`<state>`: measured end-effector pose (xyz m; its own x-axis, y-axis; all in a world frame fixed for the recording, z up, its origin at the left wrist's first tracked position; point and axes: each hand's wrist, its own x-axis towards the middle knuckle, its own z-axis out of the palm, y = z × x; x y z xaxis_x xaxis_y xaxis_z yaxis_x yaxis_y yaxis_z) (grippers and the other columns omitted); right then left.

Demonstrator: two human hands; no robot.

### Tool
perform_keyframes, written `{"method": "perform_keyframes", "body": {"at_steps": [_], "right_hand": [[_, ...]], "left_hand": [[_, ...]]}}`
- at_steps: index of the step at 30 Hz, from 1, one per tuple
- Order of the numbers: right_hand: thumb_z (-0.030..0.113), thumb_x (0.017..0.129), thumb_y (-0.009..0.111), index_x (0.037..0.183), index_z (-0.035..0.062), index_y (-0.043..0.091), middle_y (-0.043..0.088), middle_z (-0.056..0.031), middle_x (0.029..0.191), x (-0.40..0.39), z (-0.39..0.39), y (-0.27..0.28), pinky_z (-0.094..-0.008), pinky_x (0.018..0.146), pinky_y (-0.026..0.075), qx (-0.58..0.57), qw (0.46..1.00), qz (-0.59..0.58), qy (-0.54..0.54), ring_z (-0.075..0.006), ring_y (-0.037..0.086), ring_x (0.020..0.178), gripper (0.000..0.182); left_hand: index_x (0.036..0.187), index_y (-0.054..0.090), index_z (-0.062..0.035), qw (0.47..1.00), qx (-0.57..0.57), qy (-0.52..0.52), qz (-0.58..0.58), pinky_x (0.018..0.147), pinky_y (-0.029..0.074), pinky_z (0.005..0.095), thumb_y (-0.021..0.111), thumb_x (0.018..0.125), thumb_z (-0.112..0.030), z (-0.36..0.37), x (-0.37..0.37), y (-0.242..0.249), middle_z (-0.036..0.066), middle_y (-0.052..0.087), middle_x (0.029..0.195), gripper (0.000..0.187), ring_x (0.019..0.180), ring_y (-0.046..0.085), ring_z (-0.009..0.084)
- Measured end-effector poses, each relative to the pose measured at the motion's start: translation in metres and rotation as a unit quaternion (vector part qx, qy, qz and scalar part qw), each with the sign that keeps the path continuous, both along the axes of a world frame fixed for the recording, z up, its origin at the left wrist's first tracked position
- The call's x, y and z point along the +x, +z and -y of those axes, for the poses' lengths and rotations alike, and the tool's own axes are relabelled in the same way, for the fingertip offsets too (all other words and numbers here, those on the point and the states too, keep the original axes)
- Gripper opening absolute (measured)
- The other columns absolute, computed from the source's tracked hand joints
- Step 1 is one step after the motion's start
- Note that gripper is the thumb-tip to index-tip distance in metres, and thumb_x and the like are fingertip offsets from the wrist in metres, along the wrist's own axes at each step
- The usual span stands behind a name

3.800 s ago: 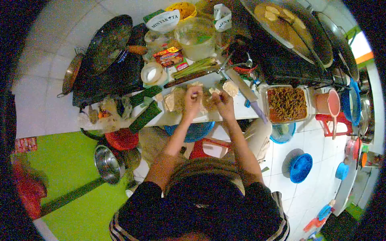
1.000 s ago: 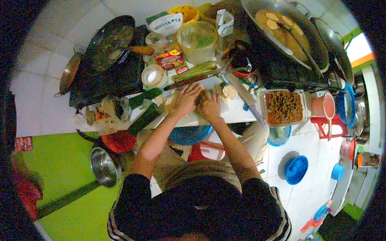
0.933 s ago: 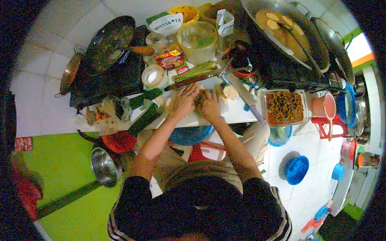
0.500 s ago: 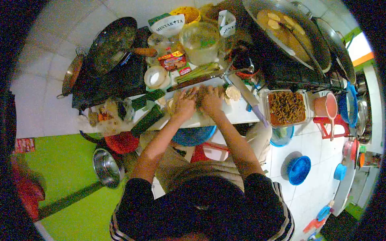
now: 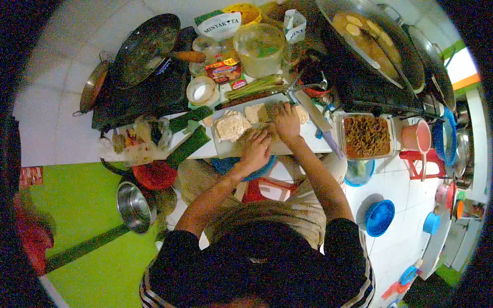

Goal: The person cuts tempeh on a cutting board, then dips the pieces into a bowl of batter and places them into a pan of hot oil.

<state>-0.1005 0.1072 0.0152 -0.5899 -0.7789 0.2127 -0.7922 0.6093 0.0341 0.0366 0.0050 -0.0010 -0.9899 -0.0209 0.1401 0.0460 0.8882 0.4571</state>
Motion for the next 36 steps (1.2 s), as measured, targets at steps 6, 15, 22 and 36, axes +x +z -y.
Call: {"method": "perform_keyframes", "body": {"at_steps": [6,15,22,36], "right_hand": [[0.018,0.08,0.053,0.105,0.0058,0.064,0.061,-0.0096,0.106,-0.028,0.009,0.0,-0.0408,0.09,0.036,0.122,0.992,-0.018,-0.018,-0.0247,0.052,0.106,0.03],[0.012,0.078,0.057,0.089,0.0082,0.063,0.063,-0.0159,0.087,-0.056,0.002,-0.001,-0.044,0.08,0.044,0.003,0.983,0.183,-0.005,-0.0324,0.06,0.089,0.013],[0.011,0.082,0.058,0.094,0.0022,0.058,0.062,-0.0197,0.087,-0.044,0.025,0.032,-0.0434,0.07,0.046,-0.152,0.92,0.347,0.104,-0.0381,0.06,0.082,0.015],[0.016,0.077,0.061,0.099,0.004,0.059,0.063,-0.0198,0.093,-0.039,0.056,0.011,-0.0466,0.077,0.047,-0.07,0.937,0.324,0.115,-0.0409,0.058,0.089,0.024]], "left_hand": [[0.12,0.053,0.0022,0.998,0.019,0.005,-0.054,0.106,0.033,0.0446,0.057,0.08,-0.016,-0.01,0.004,-0.014,0.021,0.041,0.138,0.044,0.127,0.04,0.0346],[0.118,0.053,-0.0041,0.993,0.078,0.066,-0.053,0.104,0.033,0.0465,0.057,0.078,-0.01,0.003,0.001,0.0,0.019,0.04,0.137,0.041,0.124,0.039,0.0395],[0.115,0.054,-0.0041,0.993,0.072,0.062,-0.077,0.102,0.035,0.0476,0.057,0.078,-0.01,0.004,0.005,-0.003,0.018,0.043,0.133,0.038,0.12,0.041,0.0389],[0.125,0.052,0.0,0.992,-0.028,0.066,-0.1,0.108,0.026,0.0451,0.051,0.085,-0.023,0.025,-0.003,-0.008,0.014,0.047,0.135,0.046,0.127,0.04,0.0304]]}}
